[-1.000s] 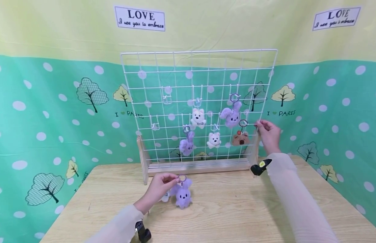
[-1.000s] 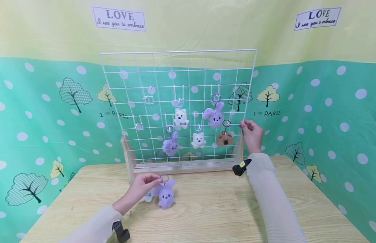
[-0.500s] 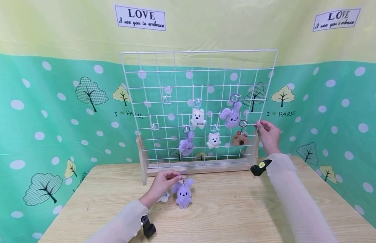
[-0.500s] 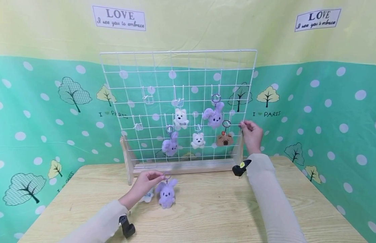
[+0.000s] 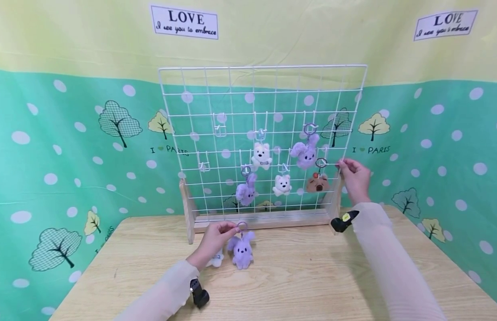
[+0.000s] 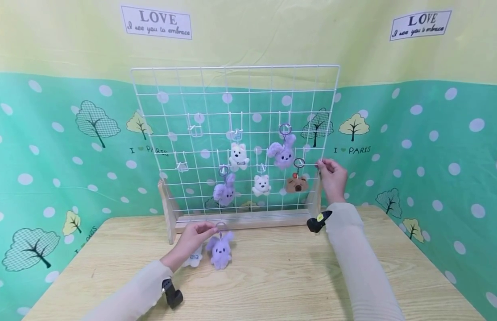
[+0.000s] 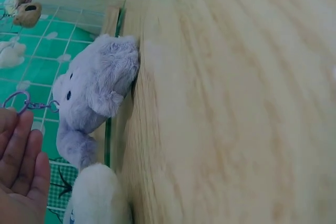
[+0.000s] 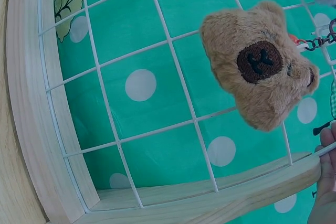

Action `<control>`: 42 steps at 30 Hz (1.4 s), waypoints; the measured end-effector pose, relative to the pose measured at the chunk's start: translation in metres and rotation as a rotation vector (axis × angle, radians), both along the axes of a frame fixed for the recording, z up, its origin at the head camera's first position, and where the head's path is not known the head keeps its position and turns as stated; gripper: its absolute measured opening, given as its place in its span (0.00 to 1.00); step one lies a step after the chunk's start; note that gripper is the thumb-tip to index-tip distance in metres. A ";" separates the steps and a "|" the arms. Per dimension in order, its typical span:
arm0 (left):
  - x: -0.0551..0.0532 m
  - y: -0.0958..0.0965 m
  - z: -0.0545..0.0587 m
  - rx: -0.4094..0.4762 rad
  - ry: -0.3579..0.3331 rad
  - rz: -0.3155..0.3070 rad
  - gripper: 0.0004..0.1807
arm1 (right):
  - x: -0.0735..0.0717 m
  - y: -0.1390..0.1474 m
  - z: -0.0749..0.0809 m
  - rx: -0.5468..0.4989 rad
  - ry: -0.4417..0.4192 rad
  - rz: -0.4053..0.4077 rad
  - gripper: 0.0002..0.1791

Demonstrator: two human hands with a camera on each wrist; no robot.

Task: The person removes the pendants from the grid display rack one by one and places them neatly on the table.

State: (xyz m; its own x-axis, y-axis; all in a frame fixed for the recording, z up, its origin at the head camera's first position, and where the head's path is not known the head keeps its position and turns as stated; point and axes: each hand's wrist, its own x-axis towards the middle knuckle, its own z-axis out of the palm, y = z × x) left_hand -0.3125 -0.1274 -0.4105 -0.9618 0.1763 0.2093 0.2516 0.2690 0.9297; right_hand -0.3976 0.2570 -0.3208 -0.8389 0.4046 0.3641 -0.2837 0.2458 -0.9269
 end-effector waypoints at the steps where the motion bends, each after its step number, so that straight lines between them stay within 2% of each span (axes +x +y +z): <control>1: 0.000 0.000 0.001 -0.008 0.004 0.009 0.06 | 0.000 0.000 0.000 0.000 0.004 0.001 0.25; 5: -0.004 0.001 -0.003 -0.025 0.025 0.026 0.06 | 0.000 0.000 0.000 -0.008 0.010 0.007 0.25; 12: -0.028 -0.001 -0.032 -0.045 0.037 0.037 0.05 | 0.000 0.000 0.000 0.000 0.009 0.001 0.26; 14: -0.030 -0.002 -0.036 -0.051 0.036 0.035 0.06 | 0.000 0.000 0.000 0.004 0.009 0.000 0.26; 20: -0.034 -0.002 -0.037 -0.055 0.019 0.050 0.05 | 0.000 0.000 0.000 -0.005 0.001 0.000 0.25; 25: -0.035 -0.001 -0.039 -0.060 0.033 0.068 0.04 | 0.001 -0.001 0.001 -0.005 -0.015 0.001 0.25; 33: -0.036 0.001 -0.039 -0.100 0.002 0.111 0.04 | 0.000 0.000 0.001 0.004 -0.008 0.003 0.26; 42: -0.036 0.000 -0.041 -0.112 -0.003 0.103 0.04 | 0.001 0.001 0.001 0.005 -0.017 0.002 0.25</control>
